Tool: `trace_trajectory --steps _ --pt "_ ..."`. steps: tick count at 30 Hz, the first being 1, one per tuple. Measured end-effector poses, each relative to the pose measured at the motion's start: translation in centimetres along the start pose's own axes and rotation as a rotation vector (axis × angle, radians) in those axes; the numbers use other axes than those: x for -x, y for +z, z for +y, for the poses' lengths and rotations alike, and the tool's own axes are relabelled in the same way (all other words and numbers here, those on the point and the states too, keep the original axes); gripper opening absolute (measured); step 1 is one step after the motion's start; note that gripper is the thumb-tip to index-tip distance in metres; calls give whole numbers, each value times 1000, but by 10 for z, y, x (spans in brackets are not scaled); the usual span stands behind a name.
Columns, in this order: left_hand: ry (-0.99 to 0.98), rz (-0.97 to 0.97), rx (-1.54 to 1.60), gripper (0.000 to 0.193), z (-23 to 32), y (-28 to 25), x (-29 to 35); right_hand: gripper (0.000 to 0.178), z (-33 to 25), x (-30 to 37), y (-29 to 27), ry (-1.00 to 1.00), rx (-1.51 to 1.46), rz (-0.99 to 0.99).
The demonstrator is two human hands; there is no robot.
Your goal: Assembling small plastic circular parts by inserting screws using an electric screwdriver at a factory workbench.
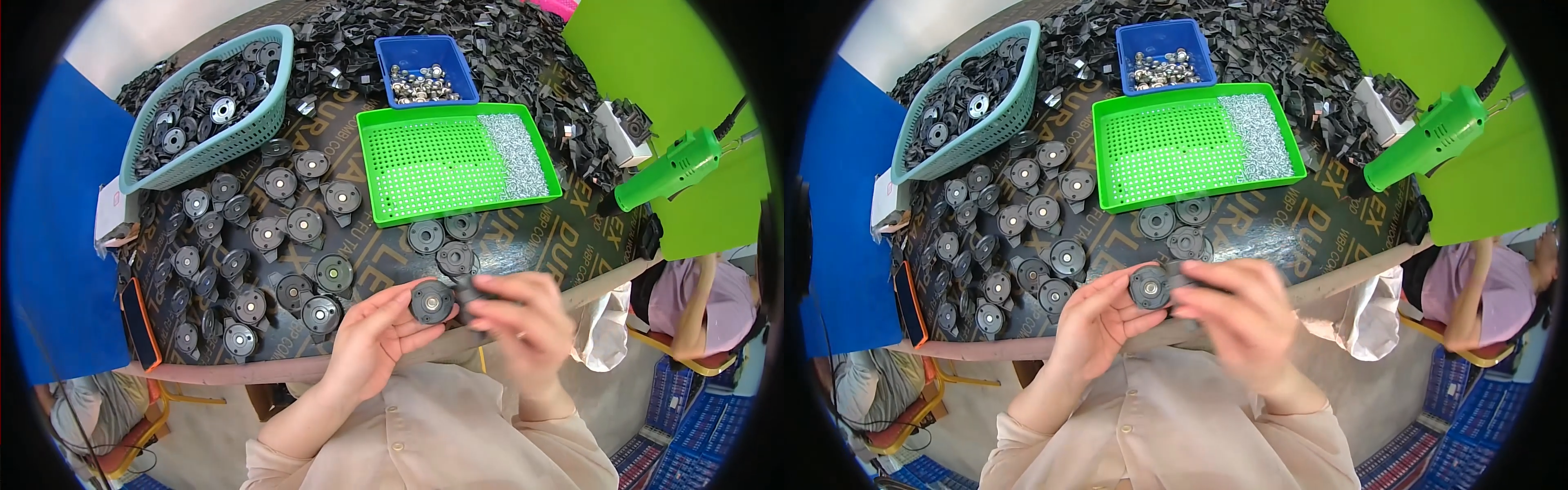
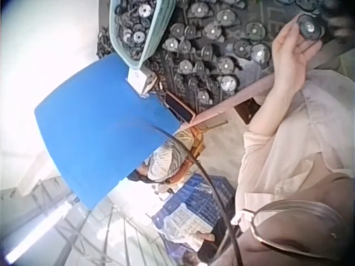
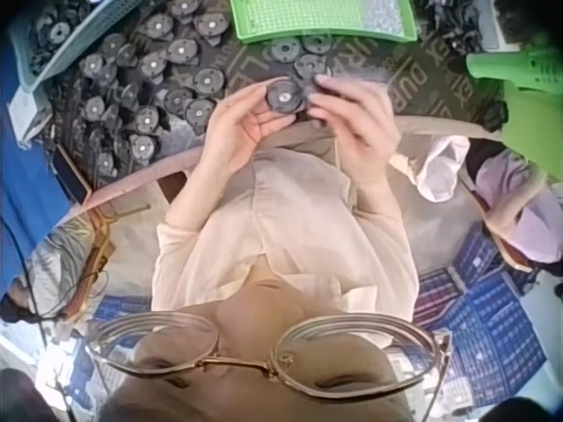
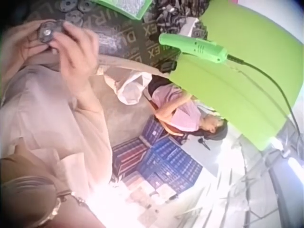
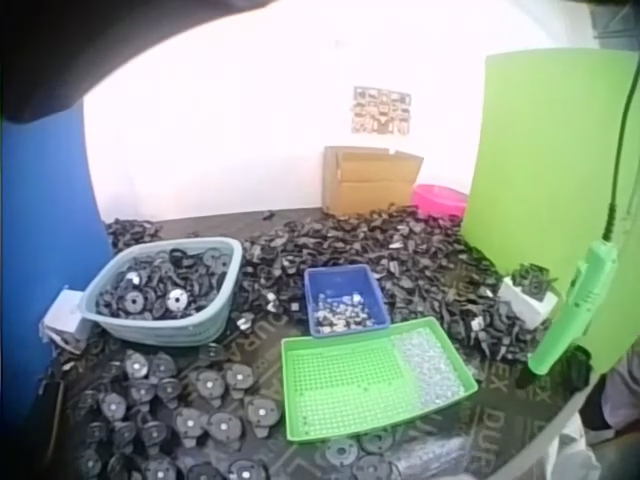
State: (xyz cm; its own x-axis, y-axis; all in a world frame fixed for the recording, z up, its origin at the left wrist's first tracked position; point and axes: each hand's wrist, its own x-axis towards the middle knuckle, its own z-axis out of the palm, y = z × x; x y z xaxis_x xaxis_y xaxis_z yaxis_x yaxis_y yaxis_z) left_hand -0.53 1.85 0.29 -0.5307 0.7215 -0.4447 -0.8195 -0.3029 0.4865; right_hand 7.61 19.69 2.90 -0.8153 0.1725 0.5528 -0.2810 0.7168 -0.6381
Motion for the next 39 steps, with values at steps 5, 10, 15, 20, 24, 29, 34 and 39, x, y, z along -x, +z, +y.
trace_trajectory --steps 5,10,15,20,24,29,34,39 --pt "27 -61 66 35 -9 -10 2 22 -1 -2 35 -45 -17 -40" --pt "8 -21 79 33 -5 -4 8 21 4 -1 39 2 -73 -72" --pt "24 -116 191 25 -4 -20 13 27 0 3 38 -68 -10 -143" --pt "155 -98 -270 23 3 -14 36 55 -1 13 35 -17 -384 -98" --pt "893 72 -1105 33 15 -23 72 55 18 11 22 -46 -240 -121" --pt "1116 327 -1761 32 36 -74 115 33 29 19 11 115 -192 -1" --pt "995 381 -2253 25 29 -86 113 23 30 -7 0 50 70 50" --pt "970 474 -2289 32 30 -92 118 24 54 -86 3 -130 354 0"
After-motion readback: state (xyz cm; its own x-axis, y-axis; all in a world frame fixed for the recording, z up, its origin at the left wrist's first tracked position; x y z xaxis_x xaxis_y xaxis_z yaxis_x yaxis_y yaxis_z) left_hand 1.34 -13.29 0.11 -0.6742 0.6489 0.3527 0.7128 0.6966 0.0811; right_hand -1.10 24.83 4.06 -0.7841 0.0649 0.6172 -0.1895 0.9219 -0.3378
